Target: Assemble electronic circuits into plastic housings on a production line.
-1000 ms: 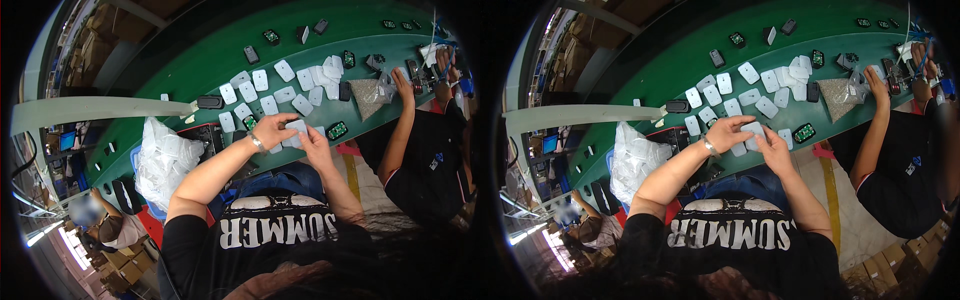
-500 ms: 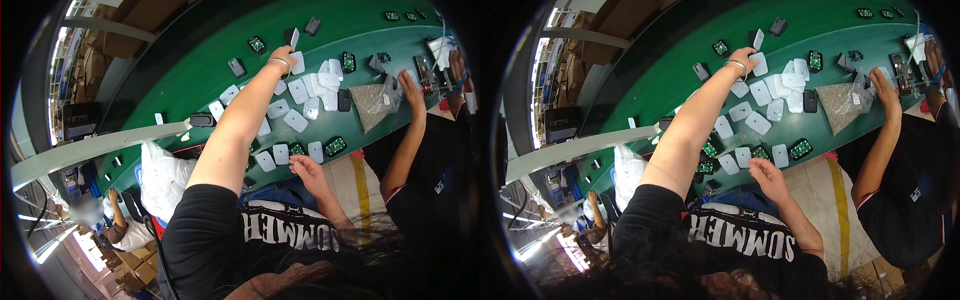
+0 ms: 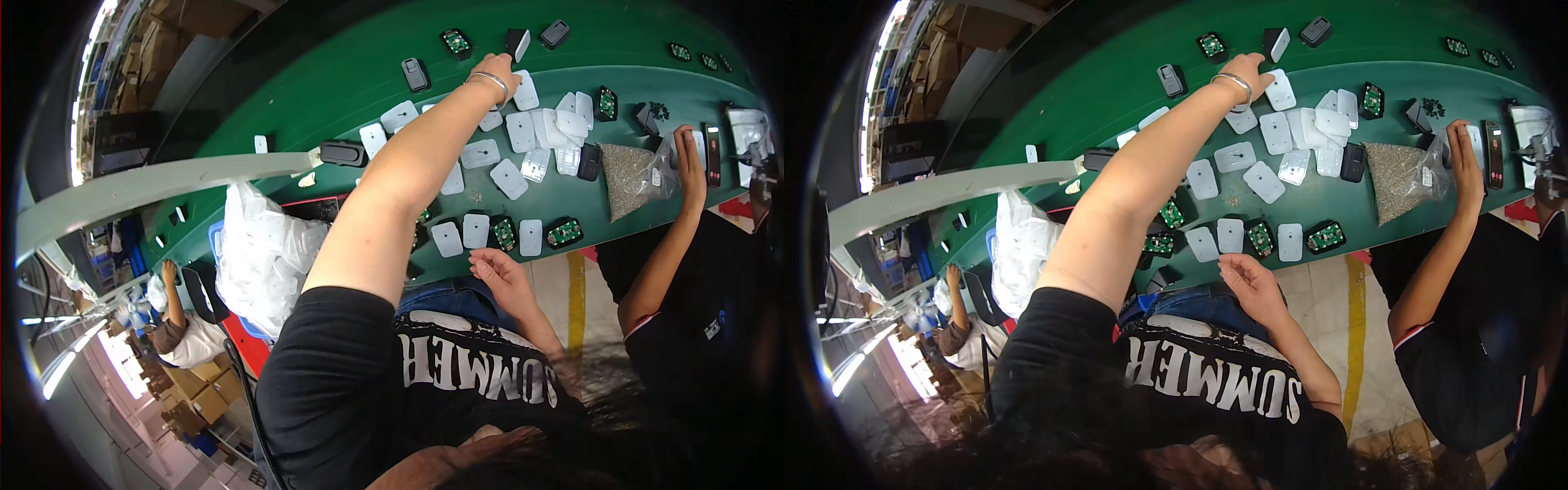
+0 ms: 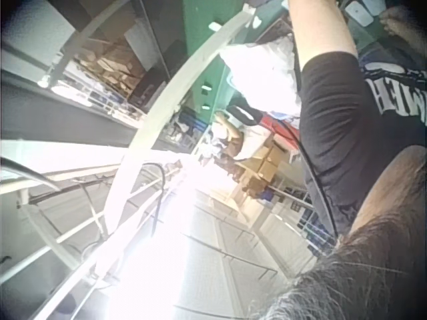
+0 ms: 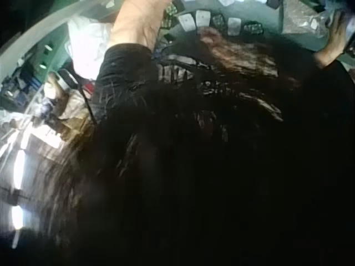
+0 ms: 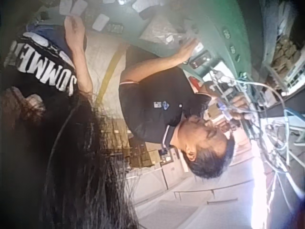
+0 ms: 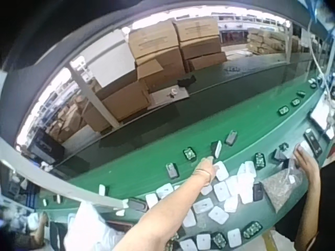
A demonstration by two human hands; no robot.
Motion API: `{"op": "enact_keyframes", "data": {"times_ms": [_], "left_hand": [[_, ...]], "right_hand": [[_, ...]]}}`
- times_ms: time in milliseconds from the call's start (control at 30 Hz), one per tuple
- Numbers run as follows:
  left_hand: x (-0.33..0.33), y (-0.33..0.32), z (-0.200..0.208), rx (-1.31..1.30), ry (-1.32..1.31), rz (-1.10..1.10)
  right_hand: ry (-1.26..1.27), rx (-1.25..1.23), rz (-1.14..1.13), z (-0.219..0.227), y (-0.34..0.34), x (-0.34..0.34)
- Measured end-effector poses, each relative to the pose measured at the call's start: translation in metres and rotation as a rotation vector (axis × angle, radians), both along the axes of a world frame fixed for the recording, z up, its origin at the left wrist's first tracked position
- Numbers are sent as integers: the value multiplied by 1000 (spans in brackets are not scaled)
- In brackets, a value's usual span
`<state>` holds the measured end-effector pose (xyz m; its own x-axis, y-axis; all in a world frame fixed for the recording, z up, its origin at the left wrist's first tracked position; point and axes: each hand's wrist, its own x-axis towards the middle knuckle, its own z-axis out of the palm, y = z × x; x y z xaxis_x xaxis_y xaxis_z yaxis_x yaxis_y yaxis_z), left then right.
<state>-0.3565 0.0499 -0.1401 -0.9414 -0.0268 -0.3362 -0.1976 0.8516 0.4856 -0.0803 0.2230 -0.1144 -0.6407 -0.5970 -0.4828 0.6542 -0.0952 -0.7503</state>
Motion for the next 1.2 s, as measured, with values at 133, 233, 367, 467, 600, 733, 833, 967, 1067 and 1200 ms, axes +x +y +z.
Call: {"op": "enact_keyframes", "data": {"times_ms": [133,233,367,467,600,733,833,967,1067,1200], "left_hand": [[43,-36,35,107,213,-32],[107,-70,88,158,294,-147],[230,-136,160,158,411,-128],[330,-185,197,27,461,124],[455,-233,185,-132,414,463],[528,-218,144,-87,340,749],[531,-181,107,88,325,620],[509,-164,37,22,164,503],[483,-169,12,-54,19,498],[465,-168,-10,-97,-105,533]], "right_hand": [[68,36,91,-3,-19,13],[124,57,160,7,-31,19],[189,74,336,26,-57,31],[241,93,464,37,-72,36],[193,64,548,44,-108,44],[288,136,694,56,-150,54],[602,227,750,39,-178,54],[879,294,726,28,-218,58],[1171,352,819,24,-244,61],[1065,356,736,22,-253,65]]}}
